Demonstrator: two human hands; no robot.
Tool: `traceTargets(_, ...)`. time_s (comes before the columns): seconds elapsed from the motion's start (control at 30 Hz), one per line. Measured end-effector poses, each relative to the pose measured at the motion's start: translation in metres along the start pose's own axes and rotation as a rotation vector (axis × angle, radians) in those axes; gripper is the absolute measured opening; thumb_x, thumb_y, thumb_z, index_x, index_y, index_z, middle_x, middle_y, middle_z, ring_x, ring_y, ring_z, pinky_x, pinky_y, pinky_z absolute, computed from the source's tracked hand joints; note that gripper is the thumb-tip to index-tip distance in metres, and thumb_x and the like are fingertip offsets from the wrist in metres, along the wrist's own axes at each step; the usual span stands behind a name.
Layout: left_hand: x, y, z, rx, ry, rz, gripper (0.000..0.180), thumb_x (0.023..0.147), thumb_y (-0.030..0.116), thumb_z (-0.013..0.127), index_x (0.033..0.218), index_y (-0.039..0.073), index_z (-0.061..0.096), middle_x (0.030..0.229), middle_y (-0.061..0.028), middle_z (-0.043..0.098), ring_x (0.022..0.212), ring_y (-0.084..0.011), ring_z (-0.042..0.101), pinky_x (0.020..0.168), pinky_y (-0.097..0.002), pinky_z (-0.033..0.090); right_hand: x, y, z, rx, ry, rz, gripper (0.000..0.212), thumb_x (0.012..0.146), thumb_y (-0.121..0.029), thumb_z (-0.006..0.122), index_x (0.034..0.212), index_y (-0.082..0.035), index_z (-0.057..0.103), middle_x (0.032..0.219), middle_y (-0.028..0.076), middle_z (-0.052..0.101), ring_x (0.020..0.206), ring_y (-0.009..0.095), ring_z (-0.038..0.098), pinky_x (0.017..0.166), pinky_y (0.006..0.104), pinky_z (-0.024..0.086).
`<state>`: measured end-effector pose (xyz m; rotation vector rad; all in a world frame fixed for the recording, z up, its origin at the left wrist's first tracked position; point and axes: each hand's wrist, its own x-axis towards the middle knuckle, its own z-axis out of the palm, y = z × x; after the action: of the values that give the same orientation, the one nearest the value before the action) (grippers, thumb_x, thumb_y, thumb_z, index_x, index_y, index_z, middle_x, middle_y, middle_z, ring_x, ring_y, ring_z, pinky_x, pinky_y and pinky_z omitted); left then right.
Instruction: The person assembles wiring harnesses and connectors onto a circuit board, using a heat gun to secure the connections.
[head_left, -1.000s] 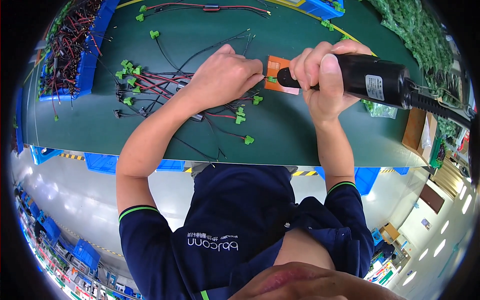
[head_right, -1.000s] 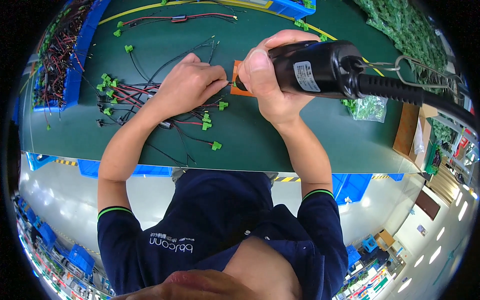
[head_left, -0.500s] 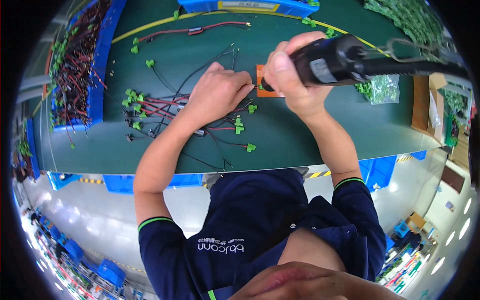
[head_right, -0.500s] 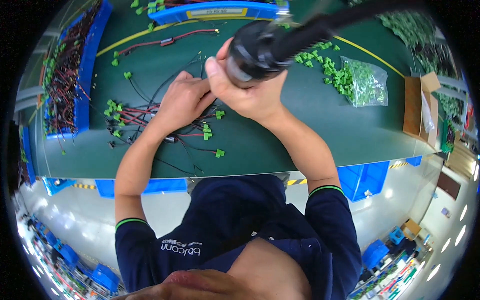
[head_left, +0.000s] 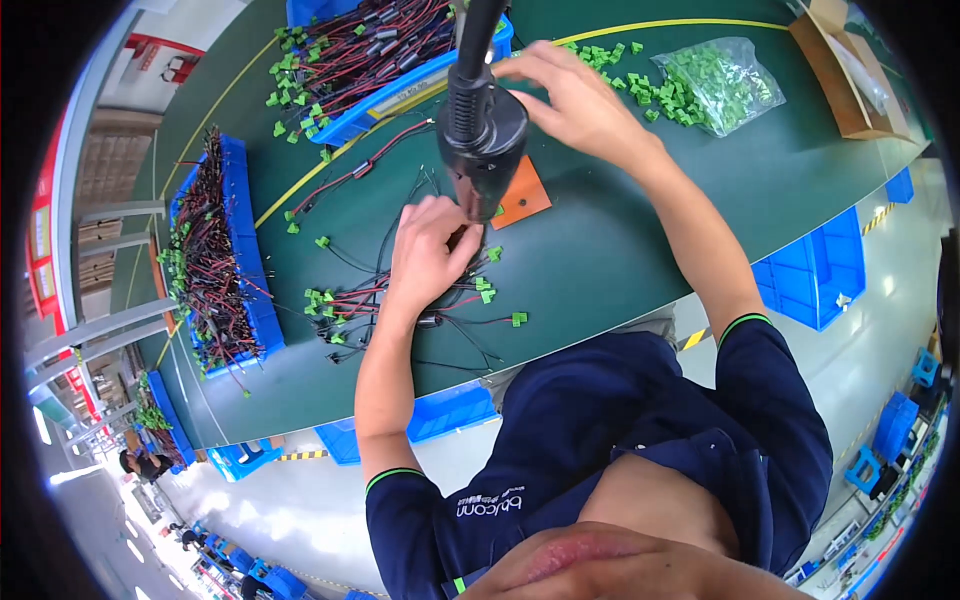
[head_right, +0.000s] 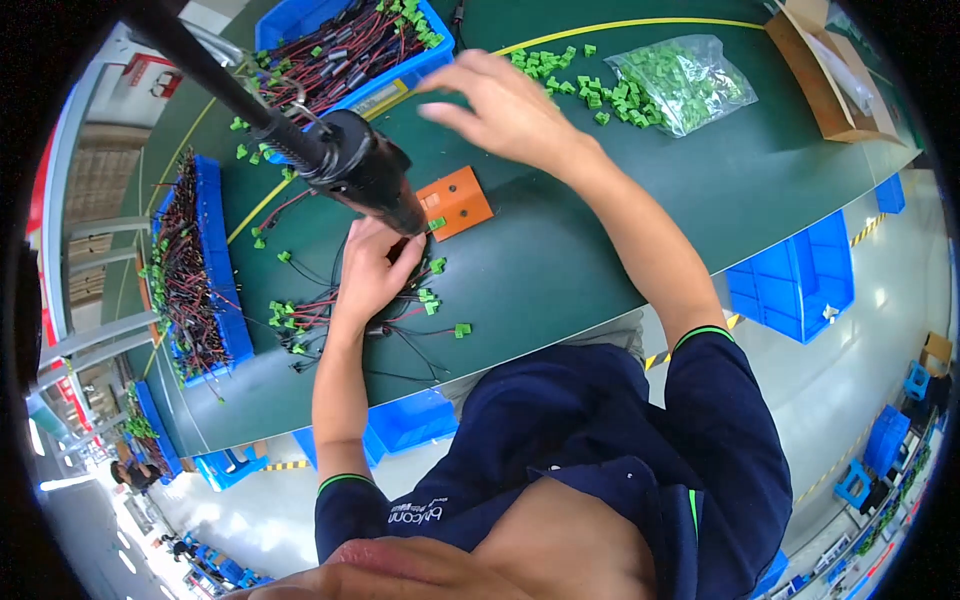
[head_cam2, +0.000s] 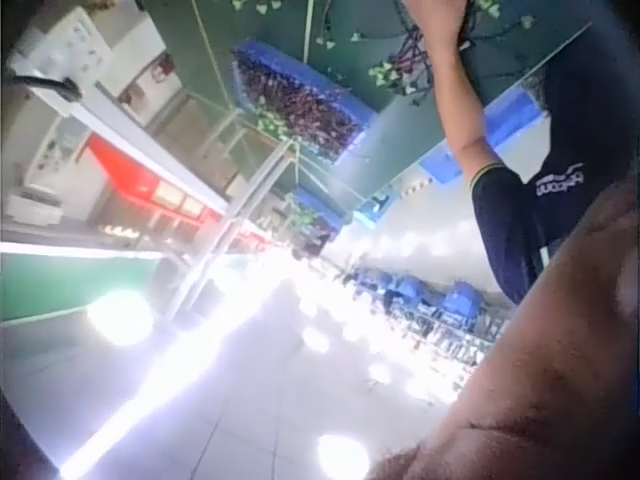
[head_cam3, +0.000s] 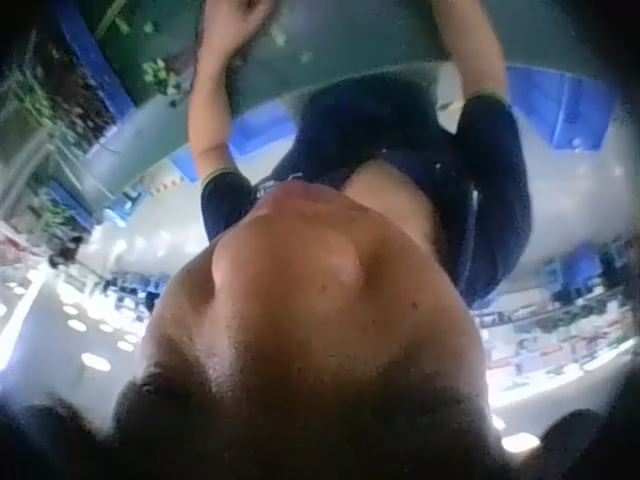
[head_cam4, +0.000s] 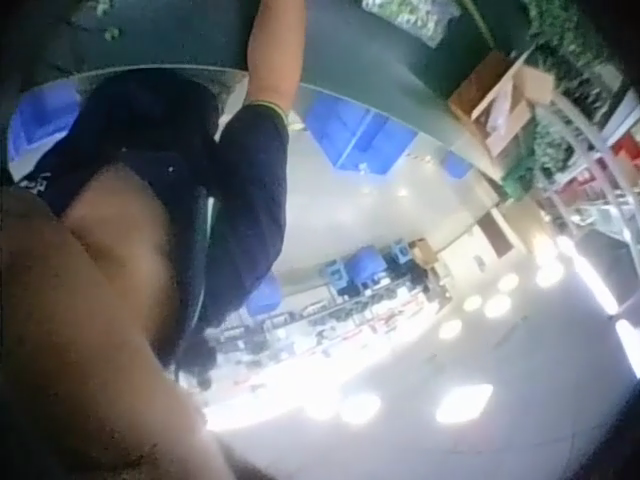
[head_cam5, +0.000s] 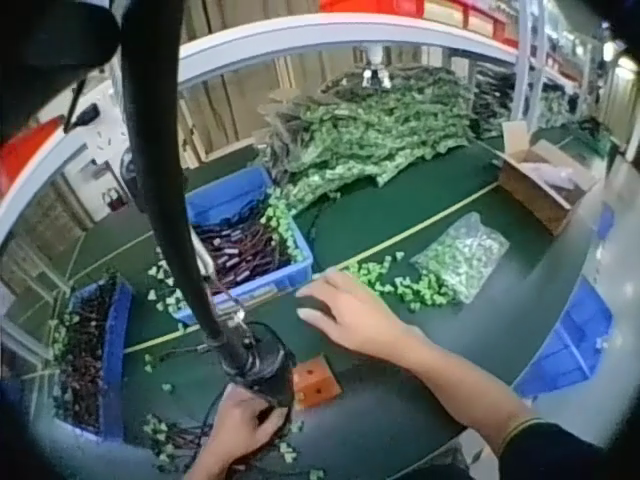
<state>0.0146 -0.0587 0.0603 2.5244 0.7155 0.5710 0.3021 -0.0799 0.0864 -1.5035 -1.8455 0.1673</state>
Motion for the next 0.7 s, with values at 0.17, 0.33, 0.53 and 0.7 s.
traceTargets(0.17,0.001,-0.002,0.001,-0.204,0.244,-0.052,0.009,0.084,0.003,0.075,0.091,0.002,0.072,0.099,-0.0124,0.069,0.096,-0.0319,0.065,0.091,-0.0403,0.052,-0.040,0.078,0.032,-0.381,0.032,0.131,0.023,0.092,-0.020,0.074,0.113,-0.010,0.074,0.107,0.009,0.065,0.112,0.031,0.063,0.092,0.0445,0.054)
traceTargets(0.33,0.048,-0.028,-0.020,0.145,0.273,0.009,0.014,0.097,0.008,0.069,0.109,0.003,0.073,0.109,-0.0118,0.073,0.104,-0.0329,0.067,0.091,-0.0445,0.050,-0.052,0.110,0.041,0.082,0.228,0.033,0.018,0.095,-0.019,0.068,0.111,-0.009,0.072,0.115,0.012,0.066,0.112,0.036,0.063,0.093,0.0493,0.052)
traceTargets(0.53,0.072,-0.085,-0.019,0.429,0.051,-0.060,0.016,0.096,0.013,0.070,0.111,0.006,0.074,0.102,-0.0105,0.072,0.103,-0.0341,0.067,0.085,-0.0472,0.051,-0.036,0.101,0.044,0.191,0.369,0.178,0.015,0.098,-0.014,0.072,0.112,-0.007,0.076,0.097,0.010,0.072,0.088,0.026,0.067,0.078,0.0386,0.053)
traceTargets(0.7,0.030,-0.064,-0.029,0.122,0.049,-0.185,0.012,0.094,0.009,0.074,0.103,0.001,0.076,0.096,-0.0132,0.070,0.086,-0.0314,0.070,0.075,-0.0406,0.054,-0.030,0.093,0.010,0.484,0.687,0.232,0.022,0.099,-0.012,0.073,0.120,-0.003,0.074,0.106,0.006,0.075,0.094,0.018,0.068,0.085,0.0320,0.055)
